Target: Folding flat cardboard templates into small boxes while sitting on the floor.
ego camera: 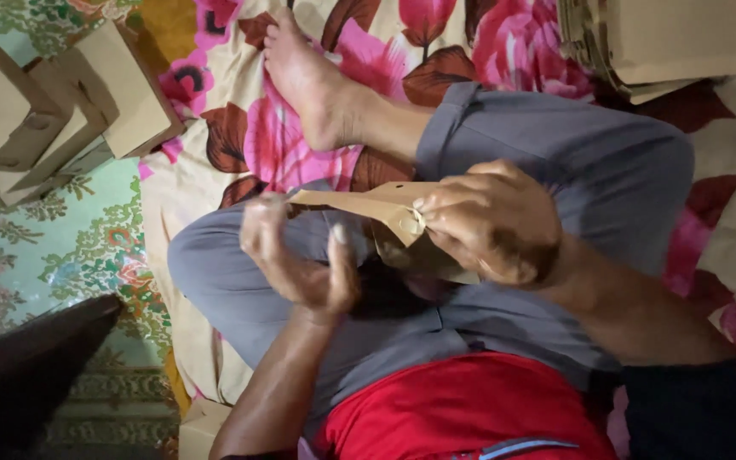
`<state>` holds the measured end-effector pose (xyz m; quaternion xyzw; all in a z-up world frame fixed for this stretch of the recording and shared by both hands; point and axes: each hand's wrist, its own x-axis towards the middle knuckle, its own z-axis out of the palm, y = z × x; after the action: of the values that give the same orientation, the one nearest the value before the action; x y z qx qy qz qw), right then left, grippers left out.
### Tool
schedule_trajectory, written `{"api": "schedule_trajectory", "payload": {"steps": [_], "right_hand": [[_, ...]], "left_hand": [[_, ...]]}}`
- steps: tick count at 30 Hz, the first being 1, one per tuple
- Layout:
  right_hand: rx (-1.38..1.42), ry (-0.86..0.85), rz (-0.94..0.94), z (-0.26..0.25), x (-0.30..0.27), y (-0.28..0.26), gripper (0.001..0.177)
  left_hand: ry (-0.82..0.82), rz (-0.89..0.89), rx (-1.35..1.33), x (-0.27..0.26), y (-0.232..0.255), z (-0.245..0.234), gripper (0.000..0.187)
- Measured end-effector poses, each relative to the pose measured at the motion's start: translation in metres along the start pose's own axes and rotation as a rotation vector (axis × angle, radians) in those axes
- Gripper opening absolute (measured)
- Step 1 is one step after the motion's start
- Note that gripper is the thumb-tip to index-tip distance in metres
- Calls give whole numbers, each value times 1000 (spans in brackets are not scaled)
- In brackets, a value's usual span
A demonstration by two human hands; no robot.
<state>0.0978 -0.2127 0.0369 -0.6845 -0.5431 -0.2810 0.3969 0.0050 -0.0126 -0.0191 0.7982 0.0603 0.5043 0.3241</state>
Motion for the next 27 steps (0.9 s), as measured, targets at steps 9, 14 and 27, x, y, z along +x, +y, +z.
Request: {"api": "schedule_trajectory", "payload": {"steps": [9,14,27], "right_hand": [[83,-133,-31,1,15,-11,22],[63,-147,-56,5,19,-14,17],[81,-16,-61,22,21,-20,12]], "left_hand": [[-98,181,-165,23,31,-21,28],[-215,-142,-376,14,43,-30,34],[-280,-1391,-1063,-14,42,-27,24]]}}
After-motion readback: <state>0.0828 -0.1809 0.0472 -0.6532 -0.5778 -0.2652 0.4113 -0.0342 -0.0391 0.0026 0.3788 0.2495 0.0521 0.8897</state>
